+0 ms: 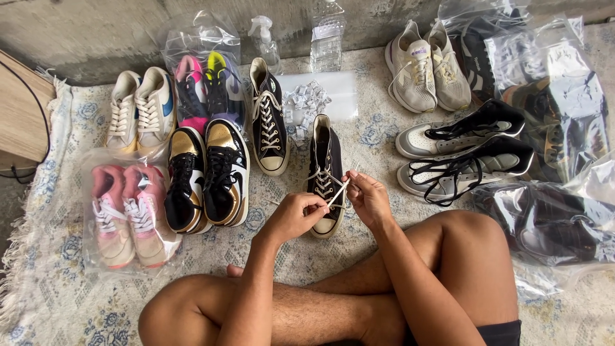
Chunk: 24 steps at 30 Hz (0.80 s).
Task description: The person sits on a rug surrounded by various shoes and laces a black high-top sneaker. They thread the white laces through the eyelets, pull them tight, and tie a knot at the top.
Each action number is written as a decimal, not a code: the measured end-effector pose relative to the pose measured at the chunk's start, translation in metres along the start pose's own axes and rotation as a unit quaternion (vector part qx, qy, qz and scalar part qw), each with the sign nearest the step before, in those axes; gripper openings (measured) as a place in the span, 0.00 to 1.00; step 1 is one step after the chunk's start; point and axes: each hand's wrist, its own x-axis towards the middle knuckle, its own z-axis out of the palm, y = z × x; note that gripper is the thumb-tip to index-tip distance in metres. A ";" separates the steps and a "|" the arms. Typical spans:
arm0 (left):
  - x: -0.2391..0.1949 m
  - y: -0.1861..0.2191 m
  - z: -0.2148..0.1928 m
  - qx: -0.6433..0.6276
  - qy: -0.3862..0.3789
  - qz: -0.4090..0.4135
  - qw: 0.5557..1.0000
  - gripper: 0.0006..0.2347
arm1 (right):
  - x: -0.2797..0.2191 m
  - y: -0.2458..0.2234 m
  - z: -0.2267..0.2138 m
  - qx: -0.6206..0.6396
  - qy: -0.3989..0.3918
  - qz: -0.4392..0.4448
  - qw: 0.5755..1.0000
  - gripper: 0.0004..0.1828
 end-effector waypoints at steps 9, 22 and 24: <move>-0.004 0.006 -0.004 -0.062 0.022 -0.036 0.997 0.04 | -0.027 -0.015 0.040 -0.129 0.010 -0.067 0.989 0.09; -0.008 -0.013 -0.026 -0.121 0.001 -0.057 0.991 0.05 | -0.037 -0.014 0.043 -0.416 0.007 -0.248 0.875 0.11; -0.014 -0.021 -0.037 -0.102 -0.037 -0.071 0.992 0.05 | -0.032 -0.016 0.042 -0.383 0.047 -0.250 0.888 0.09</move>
